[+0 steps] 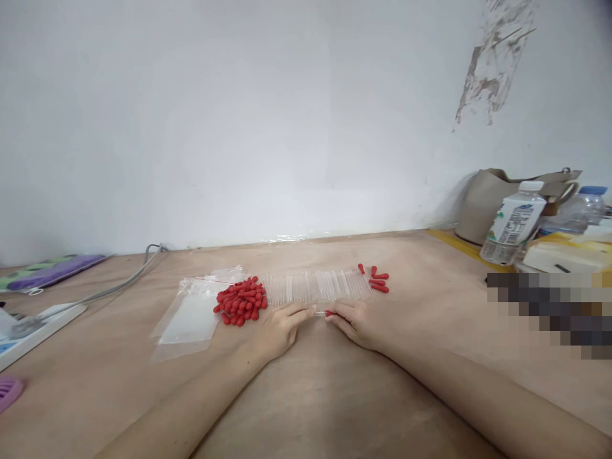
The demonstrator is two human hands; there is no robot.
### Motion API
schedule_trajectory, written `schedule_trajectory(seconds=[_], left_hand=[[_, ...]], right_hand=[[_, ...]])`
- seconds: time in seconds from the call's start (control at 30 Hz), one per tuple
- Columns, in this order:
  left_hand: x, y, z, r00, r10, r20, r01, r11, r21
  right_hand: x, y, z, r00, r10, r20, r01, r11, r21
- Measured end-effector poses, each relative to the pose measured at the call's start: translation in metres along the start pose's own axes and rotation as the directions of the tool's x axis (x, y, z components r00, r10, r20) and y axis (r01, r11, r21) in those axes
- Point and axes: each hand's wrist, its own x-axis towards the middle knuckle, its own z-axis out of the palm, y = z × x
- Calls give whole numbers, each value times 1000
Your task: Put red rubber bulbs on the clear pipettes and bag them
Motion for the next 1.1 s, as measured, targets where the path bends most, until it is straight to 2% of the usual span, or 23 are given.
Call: schedule_trajectory(seconds=[0.2, 0.3, 0.47, 0.67, 0.87, 1.1], left_hand=[[3, 3, -2, 994, 98, 50, -104, 982, 160], [2, 4, 0, 992, 121, 42, -127, 975, 181], [-1, 2, 2, 996, 43, -83, -36, 996, 82], [-1, 1, 2, 985, -151, -83, 147, 988, -51], [-1, 2, 0, 990, -127, -61, 118, 985, -124], [-1, 3, 2, 990, -107, -94, 93, 986, -141]], right_hand=[[-3, 6, 7, 997, -58, 48, 61, 996, -71], [-2, 5, 3, 995, -60, 74, 66, 994, -88], [1, 7, -8, 997, 74, -6, -74, 997, 10], [-1, 14, -6, 995, 98, -25, -95, 989, 117], [-2, 11, -5, 997, 74, -7, -73, 994, 76], [0, 1, -9, 998, 59, 10, -59, 998, 27]])
